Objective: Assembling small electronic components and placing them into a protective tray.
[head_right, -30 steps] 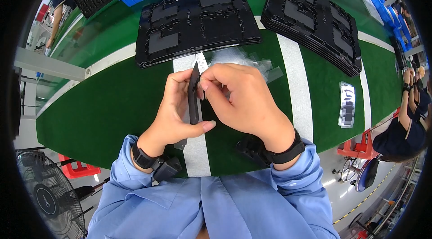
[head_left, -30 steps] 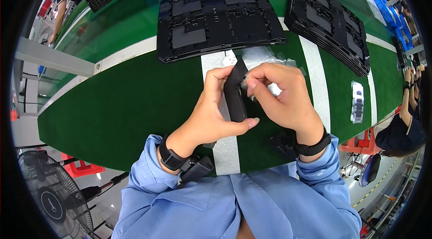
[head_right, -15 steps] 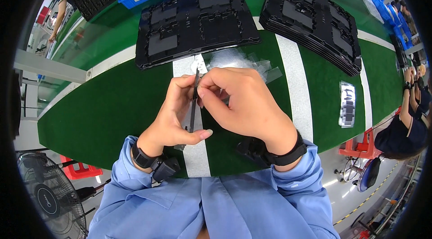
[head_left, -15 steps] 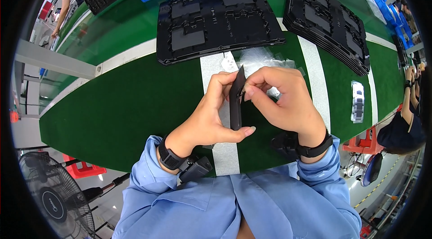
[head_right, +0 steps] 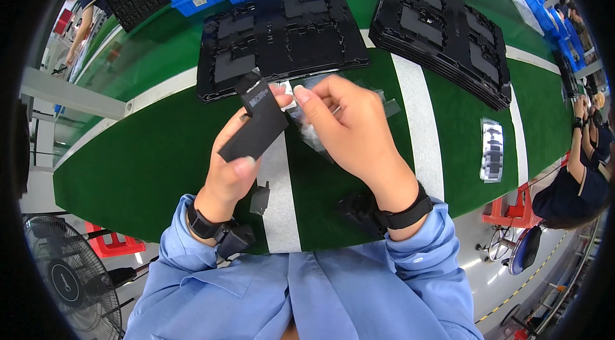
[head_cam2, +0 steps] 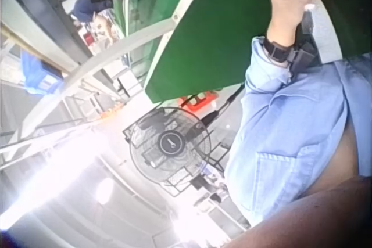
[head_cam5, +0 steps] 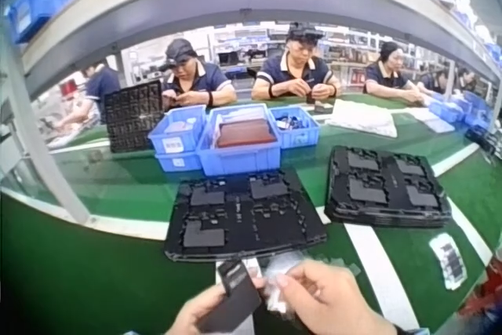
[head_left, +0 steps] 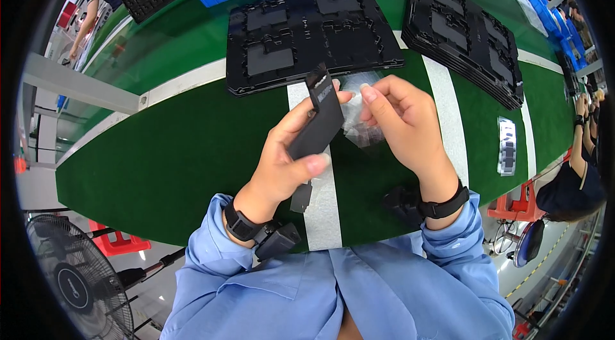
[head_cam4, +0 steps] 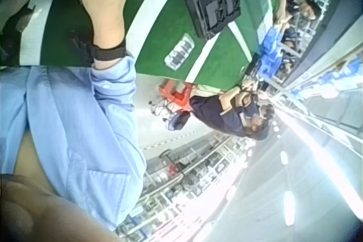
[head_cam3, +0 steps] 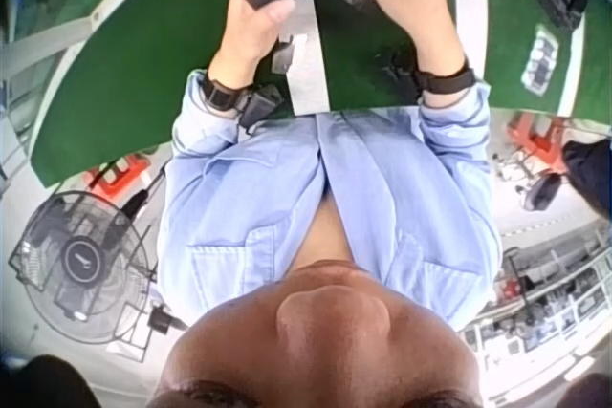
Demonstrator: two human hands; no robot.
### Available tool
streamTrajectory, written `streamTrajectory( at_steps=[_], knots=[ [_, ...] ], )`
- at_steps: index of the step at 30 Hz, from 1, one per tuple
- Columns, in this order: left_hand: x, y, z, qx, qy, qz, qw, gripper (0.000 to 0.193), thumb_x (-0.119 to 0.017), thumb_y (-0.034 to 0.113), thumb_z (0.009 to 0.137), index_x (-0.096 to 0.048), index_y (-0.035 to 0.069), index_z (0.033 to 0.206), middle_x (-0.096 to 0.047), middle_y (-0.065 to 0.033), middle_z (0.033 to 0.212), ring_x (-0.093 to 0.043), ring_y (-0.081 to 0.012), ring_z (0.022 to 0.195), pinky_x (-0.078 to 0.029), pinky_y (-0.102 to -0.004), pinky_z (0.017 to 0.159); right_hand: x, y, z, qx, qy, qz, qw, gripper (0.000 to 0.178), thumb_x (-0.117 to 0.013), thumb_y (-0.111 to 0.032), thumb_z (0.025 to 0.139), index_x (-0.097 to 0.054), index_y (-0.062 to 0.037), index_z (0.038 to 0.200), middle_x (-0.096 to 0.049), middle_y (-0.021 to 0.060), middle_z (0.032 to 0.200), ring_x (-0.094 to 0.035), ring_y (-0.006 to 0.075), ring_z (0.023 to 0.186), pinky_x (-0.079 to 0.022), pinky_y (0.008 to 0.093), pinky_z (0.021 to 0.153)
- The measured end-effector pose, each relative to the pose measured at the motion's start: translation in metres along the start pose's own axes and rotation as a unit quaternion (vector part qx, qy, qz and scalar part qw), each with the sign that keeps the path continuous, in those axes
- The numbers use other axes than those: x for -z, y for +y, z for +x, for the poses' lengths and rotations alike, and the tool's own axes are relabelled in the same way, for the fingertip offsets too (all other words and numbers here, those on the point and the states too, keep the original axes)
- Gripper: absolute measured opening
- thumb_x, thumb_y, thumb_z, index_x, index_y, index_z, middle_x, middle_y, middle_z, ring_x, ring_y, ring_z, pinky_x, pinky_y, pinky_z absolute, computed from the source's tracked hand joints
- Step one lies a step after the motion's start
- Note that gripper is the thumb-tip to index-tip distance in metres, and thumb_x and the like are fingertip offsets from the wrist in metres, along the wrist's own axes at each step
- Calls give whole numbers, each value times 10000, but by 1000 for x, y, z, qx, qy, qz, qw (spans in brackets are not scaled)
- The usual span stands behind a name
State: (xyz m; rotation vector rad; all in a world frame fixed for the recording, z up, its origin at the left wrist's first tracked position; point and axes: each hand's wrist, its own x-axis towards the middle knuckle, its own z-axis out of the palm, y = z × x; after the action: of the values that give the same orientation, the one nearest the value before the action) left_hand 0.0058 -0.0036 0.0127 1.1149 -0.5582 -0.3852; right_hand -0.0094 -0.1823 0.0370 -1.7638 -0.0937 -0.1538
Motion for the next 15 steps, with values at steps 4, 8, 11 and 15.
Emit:
streamTrajectory(
  at_steps=[4,8,11,15],
  knots=[
    [-8,4,1,-9,2,-127,992,745,-653,310,716,-338,-36,1295,-390,-166,1311,-418,-240,1176,-331,-334,976,-11,-8,-4,-126,-127,210,961,247,-533,-221,882,-594,14,836,-612,58,726,-578,92,642,-465,203,581],
    [-10,11,-1,64,57,-41,995,714,-605,336,715,-365,-59,1259,-374,-195,1312,-400,-275,1195,-302,-386,1001,-21,1,-9,-123,-108,335,928,220,-541,-197,876,-609,10,901,-614,62,817,-599,120,687,-507,229,612],
    [-1,11,-1,65,45,-19,997,537,-556,257,786,-444,-69,1198,-448,-200,1250,-458,-267,1143,-343,-376,973,-24,3,-8,-105,-85,306,942,207,-561,-150,862,-613,29,953,-605,83,921,-595,114,730,-523,235,646],
    [5,9,-3,98,105,29,989,357,-480,251,885,-593,-71,992,-553,-209,1115,-574,-248,973,-461,-338,837,-32,6,-14,-72,-72,229,968,175,-582,-71,836,-616,46,961,-599,94,992,-577,96,783,-519,235,688]
  ],
)
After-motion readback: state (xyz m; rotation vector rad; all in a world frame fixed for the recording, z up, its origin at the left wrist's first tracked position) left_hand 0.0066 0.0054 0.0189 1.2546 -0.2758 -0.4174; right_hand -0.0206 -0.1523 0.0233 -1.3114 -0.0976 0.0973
